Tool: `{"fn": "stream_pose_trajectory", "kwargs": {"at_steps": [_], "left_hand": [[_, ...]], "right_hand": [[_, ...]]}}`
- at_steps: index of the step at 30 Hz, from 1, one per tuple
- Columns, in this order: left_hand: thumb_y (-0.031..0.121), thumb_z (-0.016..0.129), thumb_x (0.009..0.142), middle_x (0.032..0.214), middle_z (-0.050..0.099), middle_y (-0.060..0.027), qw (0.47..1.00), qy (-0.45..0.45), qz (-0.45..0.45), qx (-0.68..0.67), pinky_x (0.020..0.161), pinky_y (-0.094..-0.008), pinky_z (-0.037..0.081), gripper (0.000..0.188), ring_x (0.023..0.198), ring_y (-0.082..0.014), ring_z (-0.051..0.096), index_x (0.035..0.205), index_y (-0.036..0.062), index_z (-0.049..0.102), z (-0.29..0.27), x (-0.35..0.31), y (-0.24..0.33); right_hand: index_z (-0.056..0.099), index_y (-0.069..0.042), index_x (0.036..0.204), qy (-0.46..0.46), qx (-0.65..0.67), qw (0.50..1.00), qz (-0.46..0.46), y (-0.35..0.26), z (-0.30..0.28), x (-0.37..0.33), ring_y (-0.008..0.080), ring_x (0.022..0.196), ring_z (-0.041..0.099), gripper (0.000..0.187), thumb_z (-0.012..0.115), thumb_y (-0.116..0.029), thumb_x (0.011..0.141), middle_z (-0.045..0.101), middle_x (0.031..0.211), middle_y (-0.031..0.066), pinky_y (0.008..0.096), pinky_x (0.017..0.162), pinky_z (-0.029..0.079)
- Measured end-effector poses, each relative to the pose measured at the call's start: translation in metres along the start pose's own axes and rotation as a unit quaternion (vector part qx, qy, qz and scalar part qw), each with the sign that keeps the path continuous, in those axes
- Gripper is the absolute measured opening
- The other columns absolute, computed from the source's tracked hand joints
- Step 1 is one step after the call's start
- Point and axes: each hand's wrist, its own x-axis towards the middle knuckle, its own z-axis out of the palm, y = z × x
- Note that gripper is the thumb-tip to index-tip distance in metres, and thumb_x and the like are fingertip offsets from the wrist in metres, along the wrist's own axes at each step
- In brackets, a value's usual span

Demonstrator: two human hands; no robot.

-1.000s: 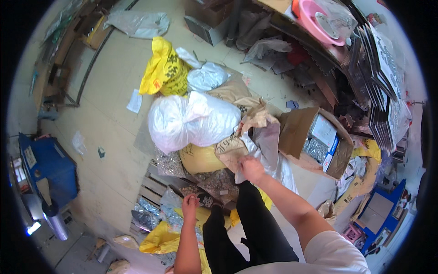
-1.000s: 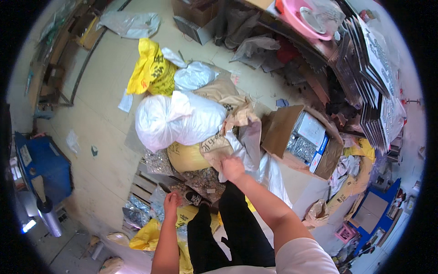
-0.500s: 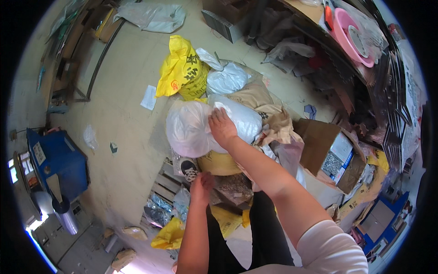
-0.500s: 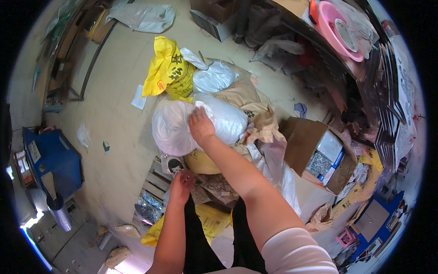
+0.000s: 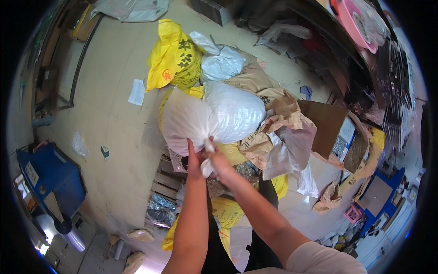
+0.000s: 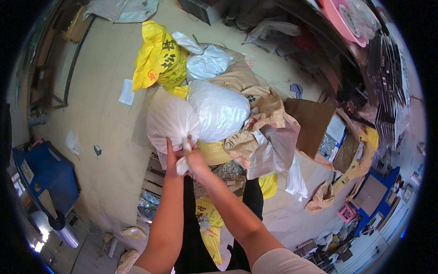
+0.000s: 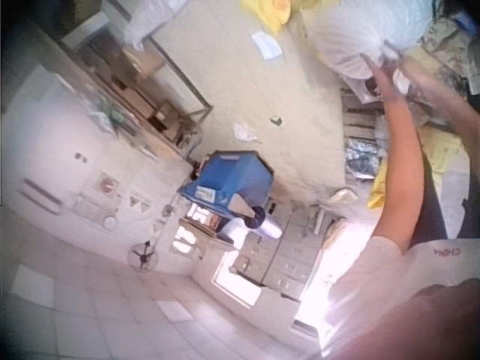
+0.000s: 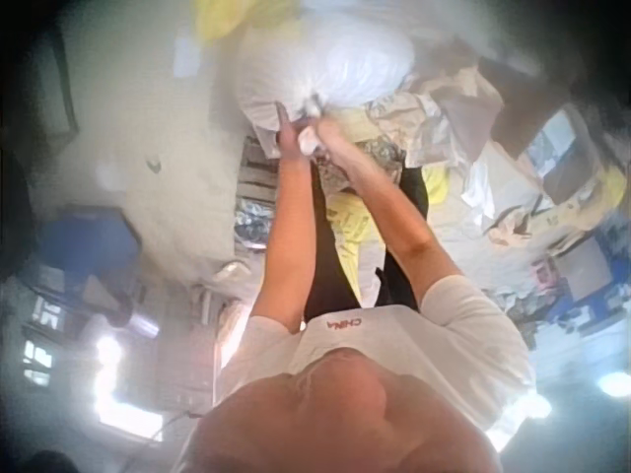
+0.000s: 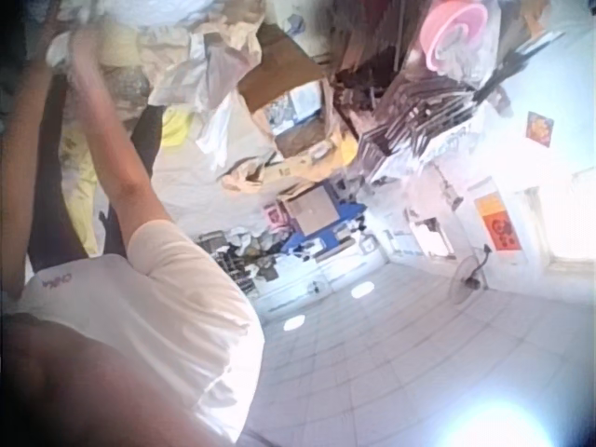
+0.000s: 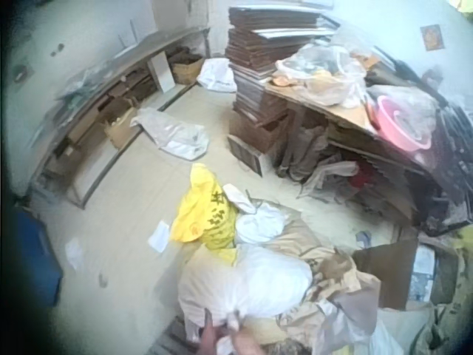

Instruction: The person sorts through a large pile of plastic bags and cardboard boxes on the floor of a cluttered room. They pick up various bags, open them to check contents, and move them around. The person also uses a broom to sweep some items.

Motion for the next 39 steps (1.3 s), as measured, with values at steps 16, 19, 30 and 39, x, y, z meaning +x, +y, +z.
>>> {"fn": "stream_pose_trajectory", "kwargs": {"at_steps": [16,19,30,39], "left_hand": [[0.035,0.055,0.105,0.063,0.038,0.0039,0.948,0.229,-0.102,0.196,0.057,-0.0277,0.038,0.034,0.055,-0.0116,0.041,0.082,0.0105,0.05,-0.042,-0.131,-0.062],[0.036,0.055,0.105,0.073,0.05,0.0009,0.903,0.28,-0.101,0.311,0.064,-0.0279,0.046,0.041,0.064,-0.0112,0.049,0.108,-0.0045,0.059,-0.041,-0.171,-0.101],[0.034,0.049,0.107,0.068,0.037,0.0057,0.904,0.216,-0.258,0.265,0.061,-0.0222,0.033,0.034,0.058,-0.0066,0.035,0.099,0.0018,0.053,0.026,-0.176,-0.268],[0.033,0.049,0.107,0.068,0.037,0.0044,0.929,0.182,-0.215,0.242,0.065,-0.0262,0.041,0.032,0.057,-0.0095,0.036,0.096,0.0039,0.052,0.078,-0.174,-0.338]], "right_hand": [[0.063,-0.001,0.116,-0.091,0.037,0.991,0.092,0.084,-0.037,-0.161,0.0197,0.089,0.065,0.04,0.046,-0.034,0.102,0.068,0.102,0.0093,0.0315,0.074,0.05],[0.062,0.001,0.122,-0.091,0.034,0.989,0.114,0.104,-0.06,-0.199,0.0222,0.107,0.062,0.041,0.044,-0.031,0.103,0.067,0.115,0.0136,0.0318,0.094,0.046],[0.064,-0.006,0.115,-0.003,0.059,0.984,0.17,0.145,-0.208,-0.273,0.0118,0.082,0.061,0.032,0.044,-0.029,0.102,0.064,0.102,0.0064,0.0281,0.054,0.047],[0.069,-0.002,0.103,-0.04,0.108,0.99,0.076,0.088,-0.29,-0.327,0.0161,0.086,0.062,0.039,0.043,-0.03,0.104,0.069,0.096,0.0087,0.0297,0.077,0.048]]}}
